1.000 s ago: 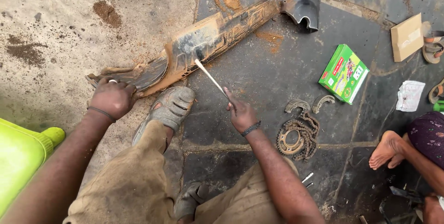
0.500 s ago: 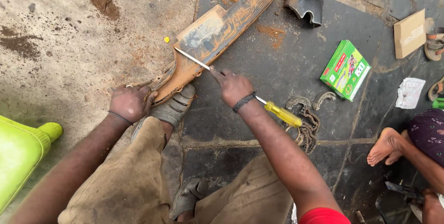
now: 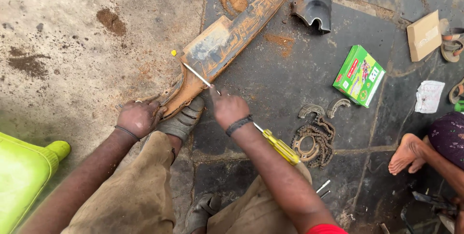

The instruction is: Using a screwdriver and flat tool to scrape dried mud and debris from the inside of a motorcycle mudguard.

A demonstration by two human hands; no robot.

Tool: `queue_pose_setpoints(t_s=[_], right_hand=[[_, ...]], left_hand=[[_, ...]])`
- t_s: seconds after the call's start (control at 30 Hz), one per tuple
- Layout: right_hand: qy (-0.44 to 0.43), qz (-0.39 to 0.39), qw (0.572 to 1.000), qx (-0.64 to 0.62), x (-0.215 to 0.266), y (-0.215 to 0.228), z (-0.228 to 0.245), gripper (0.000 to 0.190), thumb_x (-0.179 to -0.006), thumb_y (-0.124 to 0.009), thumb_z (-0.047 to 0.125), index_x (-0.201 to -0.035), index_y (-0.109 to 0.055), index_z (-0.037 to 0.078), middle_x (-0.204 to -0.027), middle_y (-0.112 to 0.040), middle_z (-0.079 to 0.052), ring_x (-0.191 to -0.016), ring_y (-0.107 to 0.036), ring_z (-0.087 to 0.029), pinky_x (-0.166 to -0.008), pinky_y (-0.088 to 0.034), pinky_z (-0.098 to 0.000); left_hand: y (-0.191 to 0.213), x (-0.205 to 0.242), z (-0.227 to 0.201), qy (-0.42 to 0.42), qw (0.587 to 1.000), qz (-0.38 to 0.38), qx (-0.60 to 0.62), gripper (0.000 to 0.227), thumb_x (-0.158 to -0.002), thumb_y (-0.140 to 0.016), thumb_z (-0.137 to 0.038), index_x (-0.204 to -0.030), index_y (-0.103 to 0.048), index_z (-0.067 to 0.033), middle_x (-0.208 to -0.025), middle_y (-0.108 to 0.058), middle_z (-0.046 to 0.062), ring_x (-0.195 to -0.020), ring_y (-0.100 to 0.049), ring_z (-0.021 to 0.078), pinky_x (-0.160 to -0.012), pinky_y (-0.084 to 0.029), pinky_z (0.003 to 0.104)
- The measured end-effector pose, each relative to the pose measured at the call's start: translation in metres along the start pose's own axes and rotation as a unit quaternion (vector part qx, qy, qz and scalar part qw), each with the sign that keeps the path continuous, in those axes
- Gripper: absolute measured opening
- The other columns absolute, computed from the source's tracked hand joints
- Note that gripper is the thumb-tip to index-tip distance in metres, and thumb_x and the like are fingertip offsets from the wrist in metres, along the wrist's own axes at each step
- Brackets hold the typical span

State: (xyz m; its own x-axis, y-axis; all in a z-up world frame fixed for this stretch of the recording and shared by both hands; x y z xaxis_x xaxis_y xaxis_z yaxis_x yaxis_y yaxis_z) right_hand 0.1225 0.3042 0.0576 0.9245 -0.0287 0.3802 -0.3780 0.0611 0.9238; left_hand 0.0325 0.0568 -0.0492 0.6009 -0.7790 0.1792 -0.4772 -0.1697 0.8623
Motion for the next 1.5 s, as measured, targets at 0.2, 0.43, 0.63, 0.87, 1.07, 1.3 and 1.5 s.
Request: queue_pose_setpoints(t_s=[0.2, 0.43, 0.63, 0.87, 1.07, 1.3, 1.5], right_hand=[[-0.048, 0.081, 0.994, -0.055, 0.029, 0.036, 0.007, 0.046, -0.096, -0.047, 0.012, -0.141, -0.057, 0.007, -0.098, -0.069, -0.021, -0.074, -0.07, -0.032, -0.064, -0.059, -0.0472], [-0.01, 0.064, 0.998, -0.008, -0.01, 0.018, -0.008, 0.041, -0.102, -0.045, 0.007, -0.141, -0.058, 0.005, -0.101, -0.07, -0.019, -0.082, -0.071, -0.033, -0.069, -0.059, -0.0477], [-0.039, 0.096, 0.992, -0.066, 0.005, 0.033, -0.011, 0.045, -0.096, -0.045, 0.009, -0.138, -0.06, 0.012, -0.101, -0.069, -0.019, -0.078, -0.071, -0.034, -0.066, -0.059, -0.0498], [-0.018, 0.049, 0.996, -0.079, 0.004, 0.017, -0.026, 0.046, -0.097, -0.046, 0.009, -0.141, -0.06, 0.014, -0.102, -0.071, -0.019, -0.081, -0.071, -0.035, -0.069, -0.059, -0.0501], [-0.048, 0.068, 0.992, -0.094, 0.018, 0.02, -0.017, 0.046, -0.097, -0.046, 0.009, -0.139, -0.063, 0.018, -0.102, -0.07, -0.018, -0.075, -0.071, -0.032, -0.064, -0.059, -0.0471], [-0.023, -0.012, 0.991, -0.129, 0.038, 0.004, -0.028, 0.046, -0.09, -0.05, 0.008, -0.133, -0.067, 0.019, -0.109, -0.072, -0.016, -0.074, -0.07, -0.034, -0.065, -0.059, -0.0492], [-0.085, 0.039, 0.983, -0.16, 0.018, -0.012, -0.025, 0.044, -0.097, -0.049, 0.011, -0.138, -0.063, 0.019, -0.104, -0.069, -0.019, -0.074, -0.071, -0.031, -0.068, -0.06, -0.0463]], left_hand=[[0.009, -0.001, -0.003, 0.039, 0.997, 0.067, -0.031, 0.038, -0.102, -0.049, -0.046, -0.102, -0.069, -0.0142, -0.094, -0.076, 0.012, -0.087, -0.072, 0.0321, -0.087, -0.053, 0.047], [0.013, -0.007, -0.003, 0.05, 0.995, 0.081, -0.034, 0.041, -0.1, -0.048, -0.047, -0.111, -0.069, -0.0141, -0.089, -0.076, 0.013, -0.08, -0.072, 0.0335, -0.081, -0.054, 0.047], [0.01, -0.005, -0.008, 0.057, 0.99, 0.118, -0.057, 0.042, -0.101, -0.046, -0.05, -0.111, -0.07, -0.0173, -0.092, -0.076, 0.011, -0.085, -0.072, 0.0321, -0.085, -0.055, 0.046], [0.015, -0.007, -0.006, 0.052, 0.993, 0.101, -0.018, 0.045, -0.1, -0.046, -0.05, -0.121, -0.069, -0.0165, -0.086, -0.076, 0.013, -0.082, -0.071, 0.0347, -0.083, -0.055, 0.049], [0.012, -0.006, -0.006, 0.074, 0.989, 0.126, -0.036, 0.044, -0.102, -0.045, -0.051, -0.118, -0.07, -0.0191, -0.088, -0.076, 0.012, -0.087, -0.071, 0.0331, -0.087, -0.055, 0.048], [0.011, -0.006, -0.005, 0.08, 0.989, 0.124, -0.006, 0.047, -0.1, -0.046, -0.052, -0.125, -0.069, -0.02, -0.093, -0.077, 0.013, -0.084, -0.071, 0.0351, -0.084, -0.055, 0.049], [0.009, -0.009, -0.005, 0.077, 0.992, 0.1, -0.016, 0.048, -0.096, -0.048, -0.053, -0.123, -0.069, -0.0194, -0.099, -0.077, 0.011, -0.085, -0.072, 0.0342, -0.082, -0.056, 0.049]])
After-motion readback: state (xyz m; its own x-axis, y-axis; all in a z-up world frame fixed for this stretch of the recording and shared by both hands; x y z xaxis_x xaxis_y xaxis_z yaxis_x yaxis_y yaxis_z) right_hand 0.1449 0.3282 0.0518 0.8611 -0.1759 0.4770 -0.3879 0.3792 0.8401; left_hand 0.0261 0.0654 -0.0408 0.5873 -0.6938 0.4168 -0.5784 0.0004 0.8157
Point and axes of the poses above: each hand's wrist, its own x-axis away from the middle knuckle, its own y-axis out of the back of the hand, z = x × y, the point moved 4 cm from there along -x, towards the middle knuckle
